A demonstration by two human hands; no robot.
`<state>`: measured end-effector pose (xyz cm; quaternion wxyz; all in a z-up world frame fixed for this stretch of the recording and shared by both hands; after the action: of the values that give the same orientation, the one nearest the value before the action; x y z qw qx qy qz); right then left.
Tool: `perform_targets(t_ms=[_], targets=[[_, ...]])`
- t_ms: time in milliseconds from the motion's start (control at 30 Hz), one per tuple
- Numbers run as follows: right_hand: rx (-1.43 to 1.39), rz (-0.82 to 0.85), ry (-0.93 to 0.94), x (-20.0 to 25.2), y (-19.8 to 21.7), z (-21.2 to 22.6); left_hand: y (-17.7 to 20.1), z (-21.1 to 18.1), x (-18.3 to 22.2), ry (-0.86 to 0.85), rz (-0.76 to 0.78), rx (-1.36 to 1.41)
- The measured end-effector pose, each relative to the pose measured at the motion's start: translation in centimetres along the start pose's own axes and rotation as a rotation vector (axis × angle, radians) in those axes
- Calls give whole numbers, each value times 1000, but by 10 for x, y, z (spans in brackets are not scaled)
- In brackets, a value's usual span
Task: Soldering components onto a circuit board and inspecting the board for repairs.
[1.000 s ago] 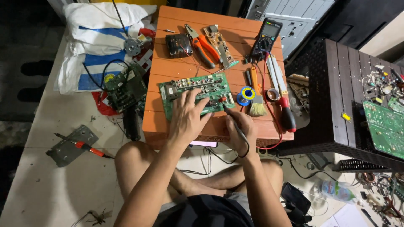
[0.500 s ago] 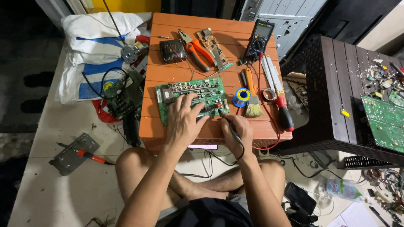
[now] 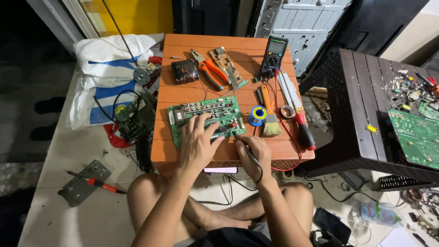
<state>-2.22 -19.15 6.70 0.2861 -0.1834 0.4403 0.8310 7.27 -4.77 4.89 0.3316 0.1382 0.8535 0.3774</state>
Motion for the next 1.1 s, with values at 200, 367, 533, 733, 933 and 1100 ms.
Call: perform_targets(t_ms=[200,367,533,733,933,1100], targets=[[-11,-15,15,3,3,-1,-3,0,1,-5,6,-13],[68,17,18,4,0,-5,-1,-5,0,9,6,-11],[31,28,34,1,-1,-5,-6,-6,-2,17,-42,-47],[-12,7,65,0,-1,-7,-2,-11,-8,30,-37,-39],[-30,-2,84,1,3,-2,-12,-13,-13,-96,-26,-81],[-24,-2,37,-2,2,-9,-8,-14,-14,-74,-39,-40]])
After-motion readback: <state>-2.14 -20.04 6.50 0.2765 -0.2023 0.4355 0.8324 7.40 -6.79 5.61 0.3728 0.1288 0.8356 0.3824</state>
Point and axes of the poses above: each hand's wrist, its own x-axis away from the middle knuckle, its own y-axis out of the back of the hand, z = x × y, the point moved 10 cm from there along -x, towards the middle knuckle, and after that the axes turned 7 degrees about x, right-handed, at the moved point
